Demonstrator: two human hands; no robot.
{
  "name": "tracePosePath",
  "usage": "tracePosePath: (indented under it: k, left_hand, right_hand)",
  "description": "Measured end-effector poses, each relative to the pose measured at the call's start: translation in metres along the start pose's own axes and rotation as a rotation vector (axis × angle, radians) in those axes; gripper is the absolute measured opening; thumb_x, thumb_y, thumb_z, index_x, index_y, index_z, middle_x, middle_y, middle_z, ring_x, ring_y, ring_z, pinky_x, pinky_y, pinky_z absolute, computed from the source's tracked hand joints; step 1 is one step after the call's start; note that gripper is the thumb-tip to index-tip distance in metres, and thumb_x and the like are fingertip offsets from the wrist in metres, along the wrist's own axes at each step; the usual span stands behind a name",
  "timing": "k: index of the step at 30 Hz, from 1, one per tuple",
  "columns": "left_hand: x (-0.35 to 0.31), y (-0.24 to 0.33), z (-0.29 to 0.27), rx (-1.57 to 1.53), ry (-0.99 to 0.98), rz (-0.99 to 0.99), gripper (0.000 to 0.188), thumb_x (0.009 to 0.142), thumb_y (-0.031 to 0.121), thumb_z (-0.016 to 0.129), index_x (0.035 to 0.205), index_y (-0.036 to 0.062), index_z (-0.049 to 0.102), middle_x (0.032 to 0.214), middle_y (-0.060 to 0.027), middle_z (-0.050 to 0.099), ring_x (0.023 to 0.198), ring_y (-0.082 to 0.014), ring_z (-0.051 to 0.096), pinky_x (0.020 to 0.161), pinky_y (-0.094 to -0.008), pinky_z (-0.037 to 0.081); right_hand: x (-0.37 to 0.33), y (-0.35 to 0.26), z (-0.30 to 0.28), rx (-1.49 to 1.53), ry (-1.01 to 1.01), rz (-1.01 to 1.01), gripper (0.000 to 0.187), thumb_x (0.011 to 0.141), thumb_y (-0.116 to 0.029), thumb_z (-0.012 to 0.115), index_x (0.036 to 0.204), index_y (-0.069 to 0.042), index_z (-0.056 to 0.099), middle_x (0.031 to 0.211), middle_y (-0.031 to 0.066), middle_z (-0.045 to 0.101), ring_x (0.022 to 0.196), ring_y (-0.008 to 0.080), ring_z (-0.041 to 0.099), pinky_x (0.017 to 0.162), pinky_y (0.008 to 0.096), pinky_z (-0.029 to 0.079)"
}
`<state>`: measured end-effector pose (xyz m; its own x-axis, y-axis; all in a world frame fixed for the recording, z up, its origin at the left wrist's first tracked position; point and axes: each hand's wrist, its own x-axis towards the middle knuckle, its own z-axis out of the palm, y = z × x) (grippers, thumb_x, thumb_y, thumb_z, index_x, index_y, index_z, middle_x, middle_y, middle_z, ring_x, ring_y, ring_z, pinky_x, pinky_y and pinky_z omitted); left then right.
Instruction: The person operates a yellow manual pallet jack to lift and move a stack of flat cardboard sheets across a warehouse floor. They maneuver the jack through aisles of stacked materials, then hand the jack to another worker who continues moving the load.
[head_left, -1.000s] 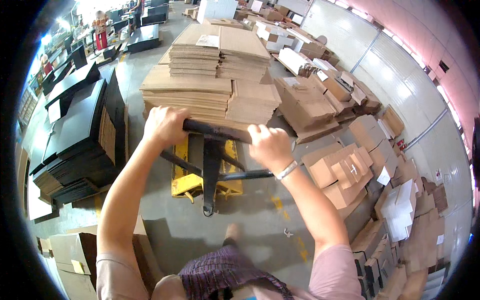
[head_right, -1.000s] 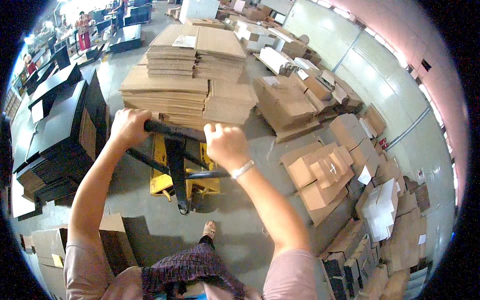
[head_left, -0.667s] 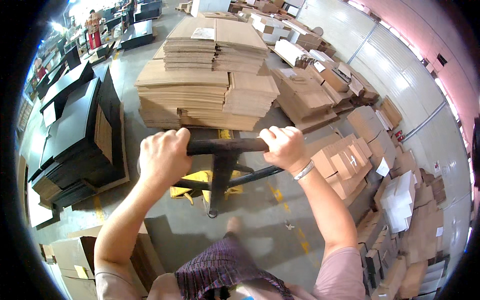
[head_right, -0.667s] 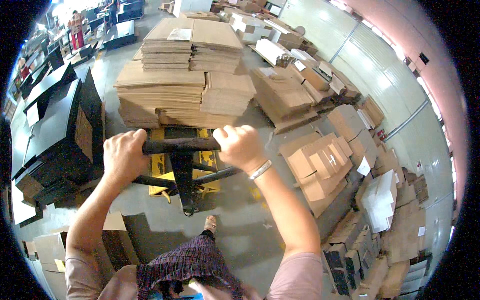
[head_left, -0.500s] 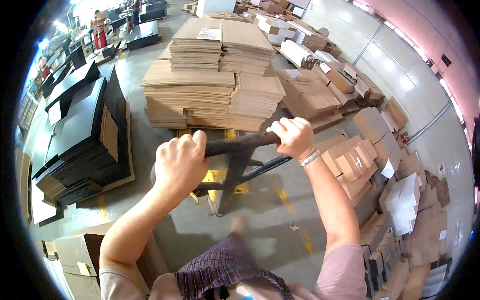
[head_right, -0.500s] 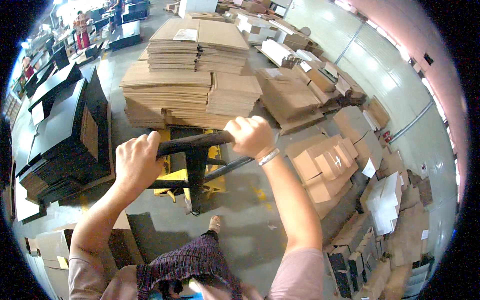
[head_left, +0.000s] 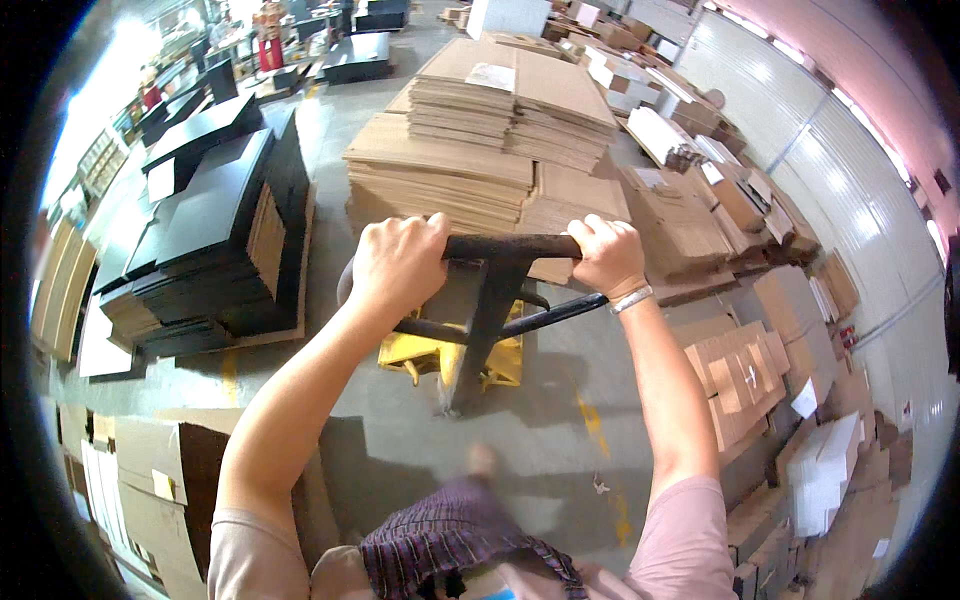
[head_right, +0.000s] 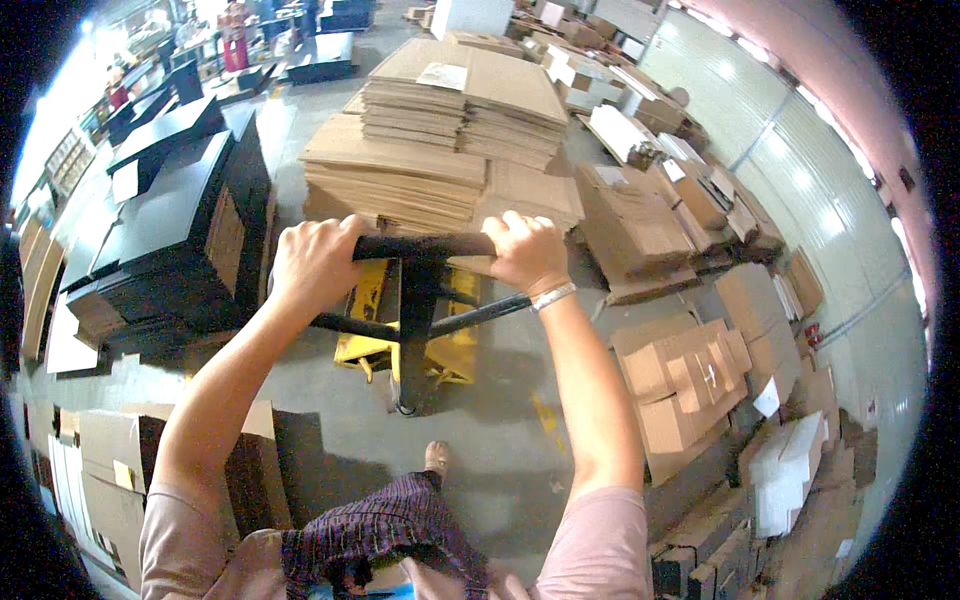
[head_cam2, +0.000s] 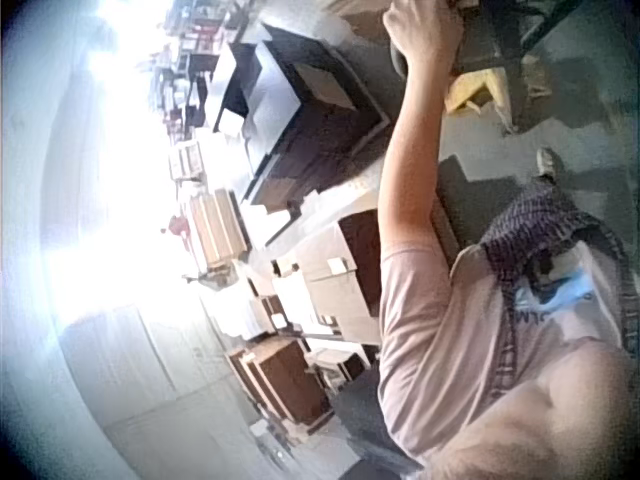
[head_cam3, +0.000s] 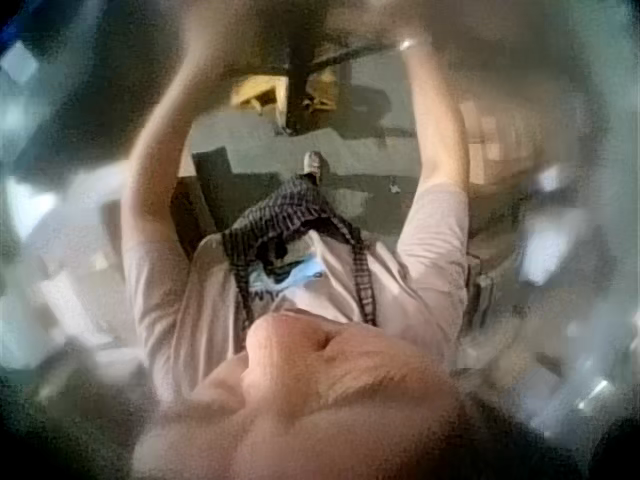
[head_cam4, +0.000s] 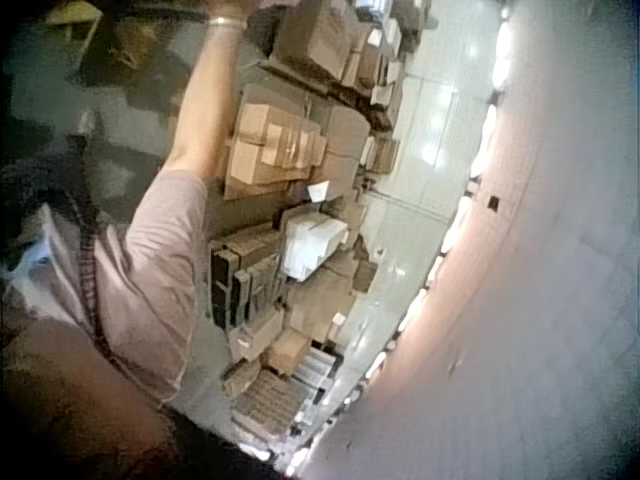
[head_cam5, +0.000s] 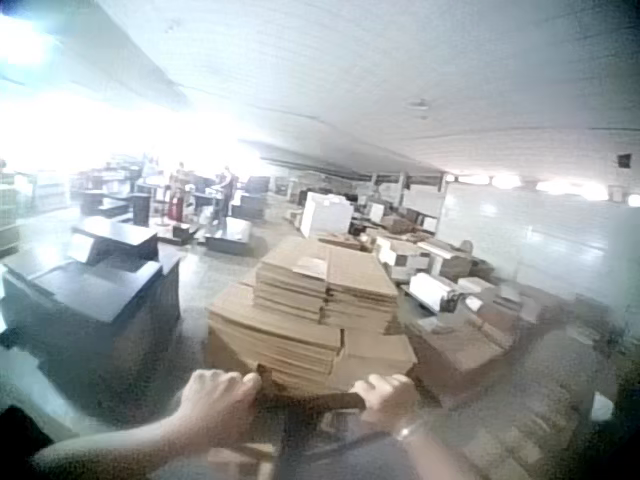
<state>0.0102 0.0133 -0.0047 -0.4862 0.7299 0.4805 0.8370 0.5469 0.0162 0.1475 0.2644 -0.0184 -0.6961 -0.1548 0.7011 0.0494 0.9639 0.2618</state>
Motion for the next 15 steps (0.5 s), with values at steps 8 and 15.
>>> tracePosePath:
  k: [8,15]
  left_hand:
    - [0.054,-0.030,0.024,0.041,-0.084,-0.023,0.019,0.072,0.021,0.070,0.084,0.0095,0.062,0.076,-0.0129,0.068,0.077,-0.0331,0.067,0.066,-0.0454,0.051]
    - [0.110,-0.056,0.054,0.046,-0.043,-0.018,0.019,0.073,0.023,0.067,0.087,0.0113,0.065,0.077,-0.0154,0.067,0.078,-0.0352,0.067,0.069,-0.0464,0.051]
  right_hand:
    - [0.019,0.015,0.041,-0.064,-0.087,0.059,0.011,0.068,-0.011,0.059,0.078,-0.014,0.056,0.068,0.0067,0.058,0.061,0.0275,0.063,0.056,0.0401,0.050]
    - [0.056,0.042,0.081,-0.054,-0.122,0.127,0.006,0.073,-0.011,0.058,0.079,-0.013,0.059,0.071,0.0095,0.063,0.066,0.0284,0.067,0.059,0.0414,0.053]
